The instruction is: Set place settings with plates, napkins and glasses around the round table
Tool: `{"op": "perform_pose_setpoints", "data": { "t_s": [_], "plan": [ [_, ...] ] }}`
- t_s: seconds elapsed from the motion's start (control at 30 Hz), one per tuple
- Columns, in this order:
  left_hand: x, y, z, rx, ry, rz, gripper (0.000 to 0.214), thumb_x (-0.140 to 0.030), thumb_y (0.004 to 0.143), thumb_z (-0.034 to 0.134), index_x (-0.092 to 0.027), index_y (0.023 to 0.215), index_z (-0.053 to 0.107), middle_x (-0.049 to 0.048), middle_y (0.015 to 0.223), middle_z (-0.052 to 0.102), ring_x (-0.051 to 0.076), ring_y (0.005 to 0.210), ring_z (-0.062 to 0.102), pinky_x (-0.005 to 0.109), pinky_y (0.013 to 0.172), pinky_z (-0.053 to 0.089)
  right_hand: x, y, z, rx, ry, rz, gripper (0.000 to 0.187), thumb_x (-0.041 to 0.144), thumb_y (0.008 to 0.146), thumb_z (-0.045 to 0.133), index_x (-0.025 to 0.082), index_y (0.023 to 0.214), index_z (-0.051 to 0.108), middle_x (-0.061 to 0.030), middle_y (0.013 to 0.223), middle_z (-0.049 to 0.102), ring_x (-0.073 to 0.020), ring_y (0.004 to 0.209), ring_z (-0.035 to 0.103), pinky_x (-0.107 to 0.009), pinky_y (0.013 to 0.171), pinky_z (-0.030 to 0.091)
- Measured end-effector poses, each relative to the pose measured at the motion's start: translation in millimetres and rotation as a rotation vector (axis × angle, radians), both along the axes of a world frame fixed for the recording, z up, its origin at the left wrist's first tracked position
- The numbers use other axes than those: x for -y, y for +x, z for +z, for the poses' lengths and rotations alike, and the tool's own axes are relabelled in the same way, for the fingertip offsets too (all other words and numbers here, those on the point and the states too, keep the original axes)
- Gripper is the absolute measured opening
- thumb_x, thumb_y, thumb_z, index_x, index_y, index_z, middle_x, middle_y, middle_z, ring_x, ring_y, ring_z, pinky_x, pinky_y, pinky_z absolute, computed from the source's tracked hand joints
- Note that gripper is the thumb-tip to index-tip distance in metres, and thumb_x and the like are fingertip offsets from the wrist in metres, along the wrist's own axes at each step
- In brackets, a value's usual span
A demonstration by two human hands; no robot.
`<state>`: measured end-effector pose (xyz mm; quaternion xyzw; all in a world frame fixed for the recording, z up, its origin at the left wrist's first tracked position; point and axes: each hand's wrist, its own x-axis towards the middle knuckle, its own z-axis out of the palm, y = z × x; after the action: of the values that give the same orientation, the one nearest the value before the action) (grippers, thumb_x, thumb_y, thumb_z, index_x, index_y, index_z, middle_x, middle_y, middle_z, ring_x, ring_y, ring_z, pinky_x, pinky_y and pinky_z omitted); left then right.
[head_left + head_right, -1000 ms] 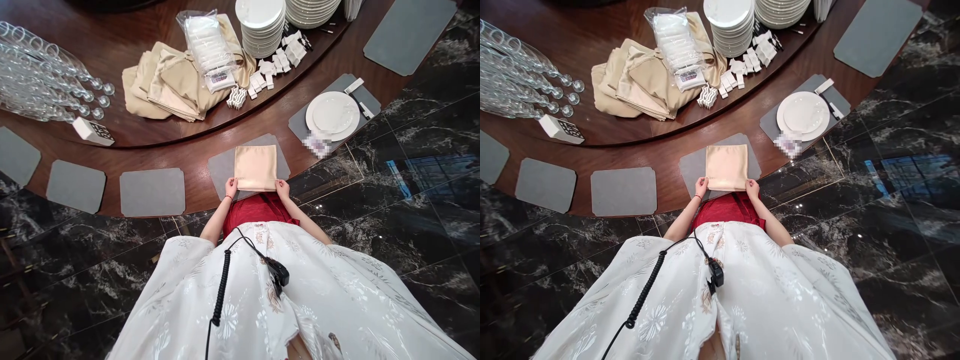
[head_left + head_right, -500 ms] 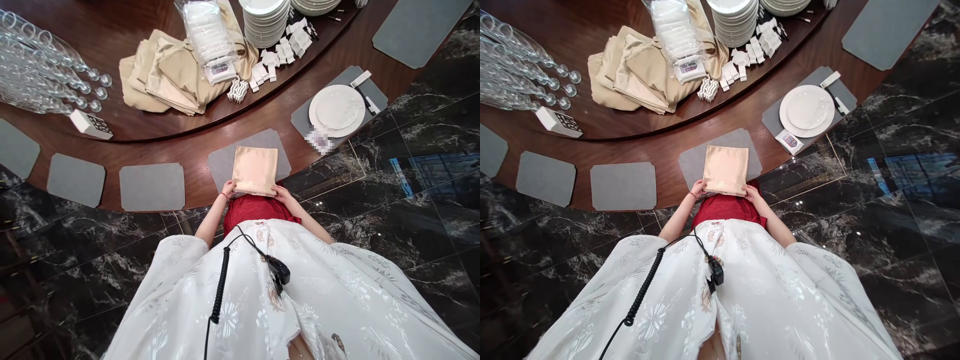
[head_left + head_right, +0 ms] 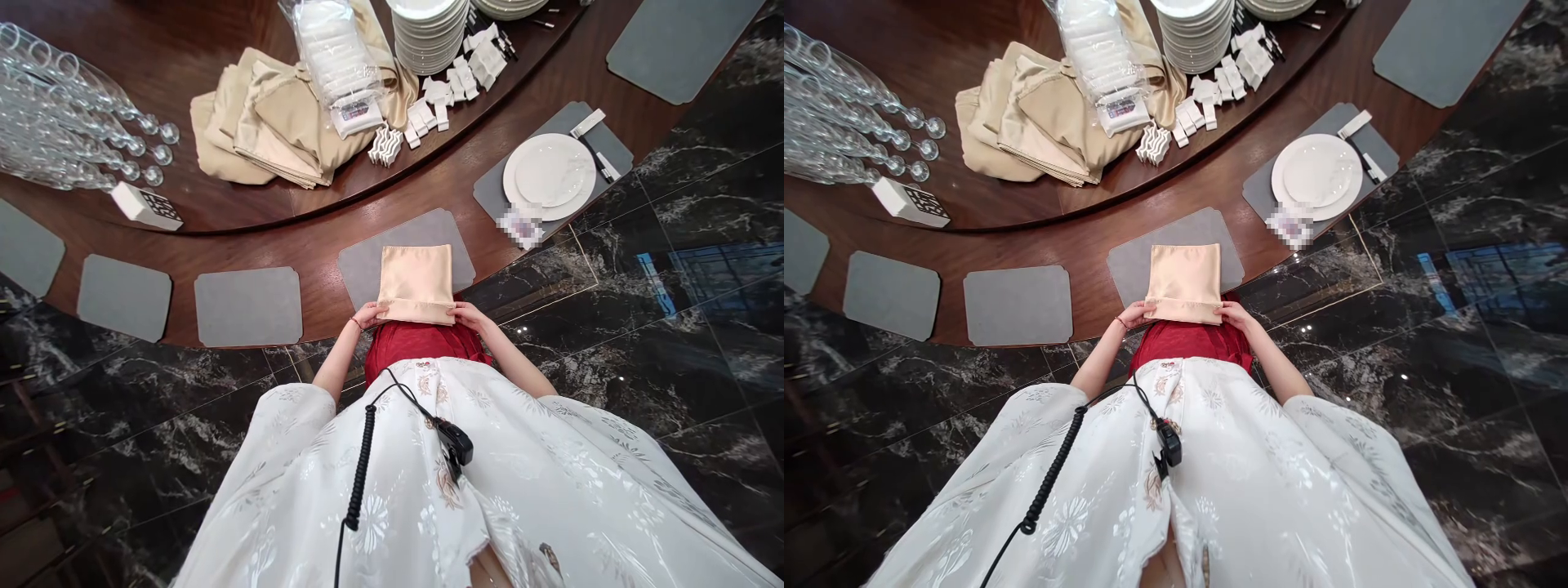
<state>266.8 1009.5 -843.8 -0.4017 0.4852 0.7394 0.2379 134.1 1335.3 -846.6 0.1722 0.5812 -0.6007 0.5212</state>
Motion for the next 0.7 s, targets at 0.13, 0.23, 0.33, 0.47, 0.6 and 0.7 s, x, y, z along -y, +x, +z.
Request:
{"op": "perform_pose_setpoints", "data": {
  "t_s": [0.13, 0.23, 0.33, 0.47, 0.6, 0.7],
  "plan": [
    [12, -16, 18.9, -0.334, -0.511, 0.015, 0.027, -0.019, 0.059, 0.088, -0.014, 0.082, 0.075, 0.0143, 0.118, 0.065, 0.03, 0.119, 0.059, 0.039, 0.101, 0.051, -2, -18, 11.3, -0.581, 0.113, -0.036, 0.015, 0.022, 0.065, 0.084, 0.02, 0.078, 0.076, -0.009, 0.125, 0.069, -0.0279, 0.118, 0.062, -0.041, 0.102, 0.051],
    [17, -29, 28.8, -0.455, -0.695, 0.071, 0.022, -0.014, 0.058, 0.085, -0.014, 0.077, 0.074, 0.0163, 0.138, 0.056, 0.035, 0.133, 0.049, 0.038, 0.104, 0.049, 2, -31, 19.8, -0.847, 0.13, -0.016, 0.009, 0.027, 0.069, 0.082, 0.023, 0.075, 0.075, -0.0049, 0.142, 0.059, -0.0309, 0.139, 0.045, -0.048, 0.112, 0.042],
    [15, -37, 27.4, -0.47, -0.671, 0.081, 0.016, -0.011, 0.062, 0.075, -0.014, 0.078, 0.072, 0.0136, 0.125, 0.063, 0.031, 0.12, 0.057, 0.035, 0.093, 0.052, 9, -32, 20.7, -0.918, 0.155, 0.013, 0.007, 0.029, 0.075, 0.076, 0.025, 0.08, 0.074, -0.0065, 0.123, 0.069, -0.0311, 0.134, 0.047, -0.051, 0.111, 0.041],
    [3, -30, 10.6, -0.412, -0.612, 0.087, 0.005, -0.015, 0.068, 0.066, -0.015, 0.07, 0.062, 0.0024, 0.077, 0.061, 0.017, 0.079, 0.059, 0.025, 0.073, 0.049, 24, -14, 4.5, -0.895, 0.256, -0.081, 0.015, 0.034, 0.079, 0.065, 0.02, 0.084, 0.067, -0.0079, 0.095, 0.068, -0.0248, 0.098, 0.061, -0.037, 0.092, 0.051],
    [-14, -14, -7.3, -0.268, -0.552, 0.166, 0.015, -0.026, 0.071, 0.07, -0.016, 0.068, 0.059, 0.0, 0.068, 0.056, 0.014, 0.07, 0.054, 0.024, 0.065, 0.047, 40, 5, -18.0, -0.75, 0.343, -0.089, 0.024, 0.043, 0.085, 0.051, 0.02, 0.085, 0.059, -0.0047, 0.083, 0.065, -0.0196, 0.081, 0.059, -0.028, 0.076, 0.049],
    [-23, -6, -16.4, -0.148, -0.506, 0.246, 0.02, -0.034, 0.073, 0.072, -0.016, 0.074, 0.062, 0.0013, 0.072, 0.06, 0.014, 0.07, 0.055, 0.025, 0.063, 0.048, 47, 10, -29.8, -0.68, 0.427, -0.1, 0.028, 0.046, 0.085, 0.049, 0.02, 0.084, 0.059, -0.002, 0.074, 0.061, -0.0176, 0.073, 0.055, -0.025, 0.07, 0.047]
  ]
}}
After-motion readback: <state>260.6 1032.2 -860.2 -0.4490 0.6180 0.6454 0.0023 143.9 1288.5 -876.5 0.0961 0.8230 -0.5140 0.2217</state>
